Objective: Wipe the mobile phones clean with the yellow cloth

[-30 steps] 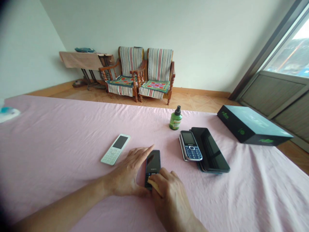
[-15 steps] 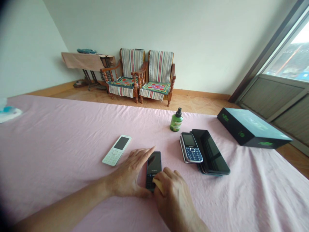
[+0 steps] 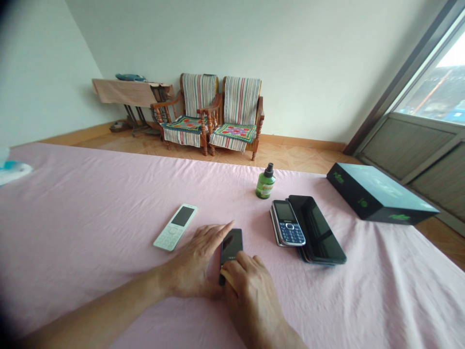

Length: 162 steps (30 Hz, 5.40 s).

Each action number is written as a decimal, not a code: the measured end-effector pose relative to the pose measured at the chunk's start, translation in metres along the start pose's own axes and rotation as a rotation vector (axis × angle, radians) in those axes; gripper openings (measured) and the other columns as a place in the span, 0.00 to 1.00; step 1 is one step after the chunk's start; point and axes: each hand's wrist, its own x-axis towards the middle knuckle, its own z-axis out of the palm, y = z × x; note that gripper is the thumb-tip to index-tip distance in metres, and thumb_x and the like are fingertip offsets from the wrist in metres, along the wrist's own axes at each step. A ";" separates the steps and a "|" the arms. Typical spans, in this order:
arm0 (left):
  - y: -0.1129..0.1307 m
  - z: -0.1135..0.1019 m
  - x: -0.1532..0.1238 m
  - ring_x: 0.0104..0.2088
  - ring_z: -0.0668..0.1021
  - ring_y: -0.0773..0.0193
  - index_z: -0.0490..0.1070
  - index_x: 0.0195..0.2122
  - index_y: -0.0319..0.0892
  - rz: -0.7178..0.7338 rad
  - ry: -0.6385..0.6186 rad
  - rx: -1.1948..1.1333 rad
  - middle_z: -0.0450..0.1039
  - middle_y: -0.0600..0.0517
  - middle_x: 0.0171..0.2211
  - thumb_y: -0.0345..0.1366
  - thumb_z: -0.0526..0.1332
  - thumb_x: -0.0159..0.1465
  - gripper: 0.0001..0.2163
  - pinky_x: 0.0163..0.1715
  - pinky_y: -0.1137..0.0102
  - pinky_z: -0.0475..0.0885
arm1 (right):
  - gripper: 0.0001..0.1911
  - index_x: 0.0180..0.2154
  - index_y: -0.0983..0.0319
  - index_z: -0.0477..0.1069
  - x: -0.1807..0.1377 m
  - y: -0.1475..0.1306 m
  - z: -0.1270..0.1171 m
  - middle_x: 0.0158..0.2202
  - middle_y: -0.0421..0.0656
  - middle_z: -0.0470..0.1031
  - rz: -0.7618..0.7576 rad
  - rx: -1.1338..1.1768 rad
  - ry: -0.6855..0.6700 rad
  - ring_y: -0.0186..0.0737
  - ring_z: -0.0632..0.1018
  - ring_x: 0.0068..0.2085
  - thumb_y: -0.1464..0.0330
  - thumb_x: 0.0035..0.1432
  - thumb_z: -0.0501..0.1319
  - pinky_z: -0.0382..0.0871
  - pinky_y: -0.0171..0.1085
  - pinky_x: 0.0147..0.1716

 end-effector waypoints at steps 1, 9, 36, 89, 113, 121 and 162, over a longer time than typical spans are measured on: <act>0.000 0.000 0.000 0.59 0.62 0.44 0.36 0.67 0.46 0.003 0.001 0.004 0.56 0.42 0.61 0.42 0.71 0.42 0.56 0.58 0.49 0.54 | 0.15 0.31 0.59 0.75 0.001 -0.001 0.000 0.29 0.41 0.72 0.004 -0.007 -0.004 0.38 0.71 0.31 0.82 0.53 0.55 0.56 0.35 0.31; 0.000 0.000 0.000 0.58 0.62 0.46 0.36 0.67 0.45 0.002 0.000 0.030 0.56 0.42 0.61 0.42 0.72 0.41 0.57 0.59 0.52 0.55 | 0.13 0.28 0.59 0.73 0.005 -0.001 -0.002 0.29 0.40 0.71 0.023 -0.027 -0.039 0.37 0.71 0.31 0.81 0.52 0.56 0.54 0.36 0.32; -0.001 0.002 0.000 0.60 0.60 0.43 0.35 0.67 0.45 -0.033 -0.013 0.022 0.55 0.39 0.62 0.52 0.71 0.44 0.57 0.58 0.46 0.54 | 0.16 0.31 0.59 0.72 0.010 0.009 -0.012 0.31 0.40 0.70 -0.050 0.022 -0.095 0.37 0.70 0.34 0.83 0.53 0.53 0.56 0.36 0.34; -0.001 -0.002 0.000 0.61 0.60 0.45 0.41 0.66 0.45 -0.027 -0.022 0.041 0.55 0.42 0.63 0.46 0.73 0.42 0.55 0.60 0.51 0.53 | 0.13 0.31 0.60 0.73 0.000 0.007 -0.010 0.28 0.41 0.71 -0.063 -0.049 0.002 0.37 0.70 0.29 0.82 0.53 0.54 0.54 0.35 0.29; 0.001 -0.006 0.001 0.61 0.59 0.44 0.42 0.66 0.45 -0.029 -0.054 0.058 0.55 0.41 0.63 0.54 0.70 0.46 0.52 0.59 0.50 0.53 | 0.10 0.25 0.61 0.67 -0.007 0.027 -0.022 0.24 0.40 0.69 0.141 -0.134 0.118 0.38 0.71 0.27 0.75 0.57 0.54 0.56 0.35 0.28; 0.001 -0.005 0.001 0.61 0.60 0.43 0.41 0.66 0.46 -0.026 -0.056 0.049 0.55 0.41 0.62 0.54 0.69 0.46 0.52 0.59 0.49 0.53 | 0.12 0.27 0.60 0.70 -0.006 0.021 -0.018 0.27 0.41 0.70 0.088 -0.010 0.067 0.37 0.72 0.29 0.77 0.56 0.52 0.60 0.33 0.28; -0.001 -0.005 0.001 0.61 0.60 0.44 0.42 0.66 0.44 -0.039 -0.060 0.067 0.55 0.41 0.63 0.54 0.68 0.48 0.50 0.59 0.49 0.54 | 0.12 0.26 0.61 0.71 -0.005 0.015 -0.017 0.25 0.40 0.69 0.168 0.065 0.026 0.37 0.71 0.28 0.79 0.51 0.52 0.58 0.34 0.27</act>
